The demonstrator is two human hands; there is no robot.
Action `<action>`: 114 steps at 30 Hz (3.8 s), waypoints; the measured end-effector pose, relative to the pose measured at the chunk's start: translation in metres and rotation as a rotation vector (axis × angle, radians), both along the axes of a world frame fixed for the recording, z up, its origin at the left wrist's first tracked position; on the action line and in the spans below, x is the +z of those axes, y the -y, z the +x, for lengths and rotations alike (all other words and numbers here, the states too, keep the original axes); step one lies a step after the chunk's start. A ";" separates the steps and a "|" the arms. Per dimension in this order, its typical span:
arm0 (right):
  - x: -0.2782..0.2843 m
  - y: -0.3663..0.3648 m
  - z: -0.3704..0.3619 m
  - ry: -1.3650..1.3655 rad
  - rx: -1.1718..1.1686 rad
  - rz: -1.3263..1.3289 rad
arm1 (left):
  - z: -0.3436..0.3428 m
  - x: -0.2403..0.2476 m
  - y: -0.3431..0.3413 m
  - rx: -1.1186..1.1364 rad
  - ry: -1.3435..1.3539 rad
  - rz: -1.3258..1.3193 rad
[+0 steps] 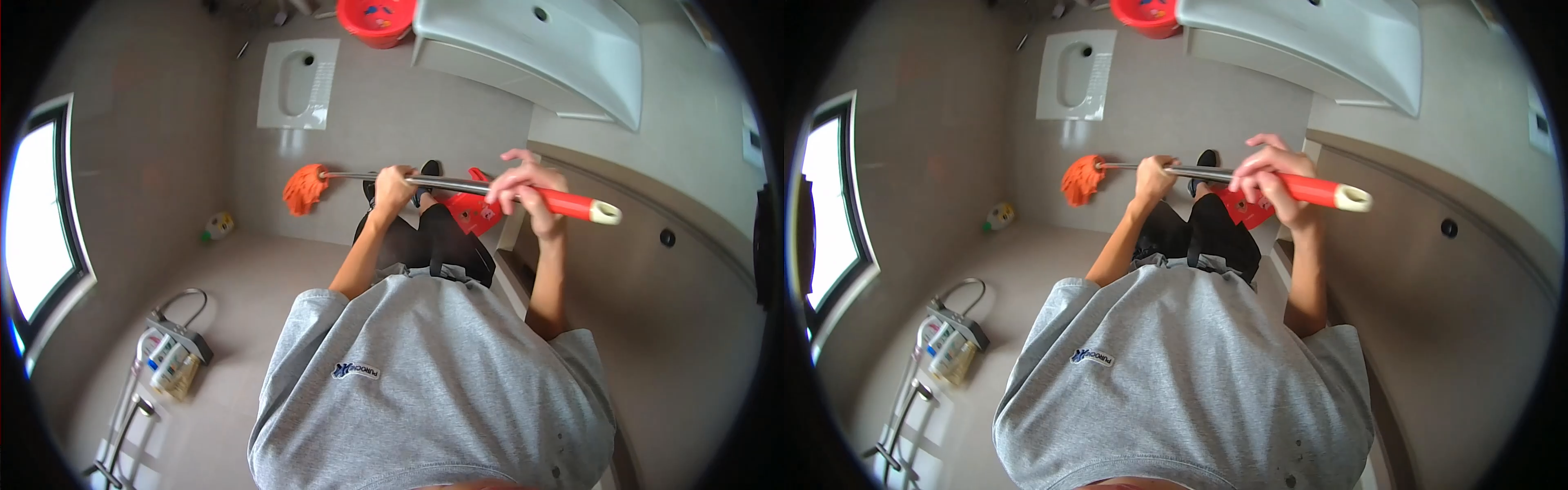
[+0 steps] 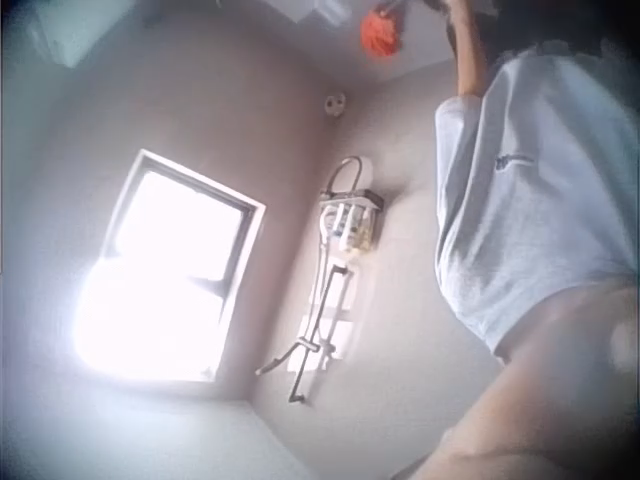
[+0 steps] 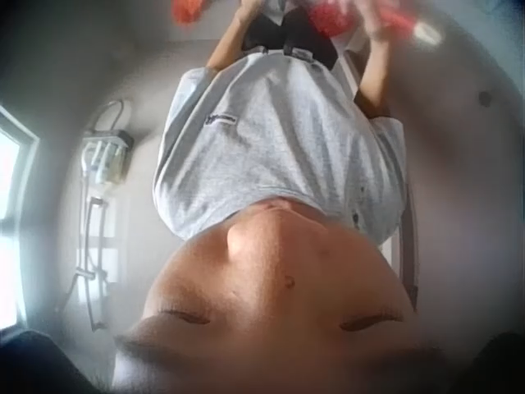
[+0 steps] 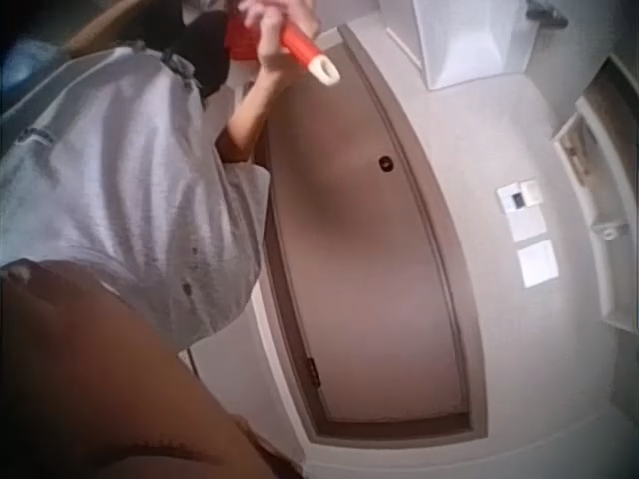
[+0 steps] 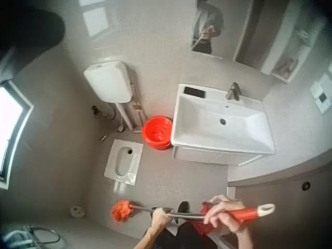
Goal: Mopping the floor of a bathroom using a mop and bucket.
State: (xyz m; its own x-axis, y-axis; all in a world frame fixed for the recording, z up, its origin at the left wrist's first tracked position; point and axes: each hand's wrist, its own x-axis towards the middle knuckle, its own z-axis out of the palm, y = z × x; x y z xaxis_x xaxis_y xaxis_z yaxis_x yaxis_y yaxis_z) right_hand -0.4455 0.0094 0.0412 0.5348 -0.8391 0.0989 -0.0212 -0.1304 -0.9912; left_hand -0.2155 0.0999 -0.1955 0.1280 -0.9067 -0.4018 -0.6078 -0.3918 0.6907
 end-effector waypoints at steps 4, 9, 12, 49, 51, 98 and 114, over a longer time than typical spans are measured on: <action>0.061 -0.017 -0.087 -0.014 -0.251 -0.167 | -0.122 0.027 0.057 -0.229 -0.306 -0.196; 0.101 -0.065 -0.154 -0.246 -0.524 -0.393 | -0.259 0.035 0.097 -0.612 -0.374 -0.233; 0.107 -0.077 -0.193 -0.412 -0.720 -0.425 | -0.338 0.049 0.144 -0.964 -0.436 -0.172; -0.058 -0.054 0.135 0.066 0.535 0.282 | 0.080 -0.017 -0.134 0.561 0.032 0.185; -0.047 -0.063 0.147 0.017 0.614 0.335 | 0.088 -0.019 -0.154 0.553 0.037 0.212; 0.231 -0.063 -0.232 -0.412 -1.135 -0.543 | -0.469 0.190 0.160 -1.382 -0.669 -0.245; 0.105 0.029 -0.006 -0.252 -1.591 -0.192 | -0.275 0.065 0.255 -1.537 -0.762 -0.256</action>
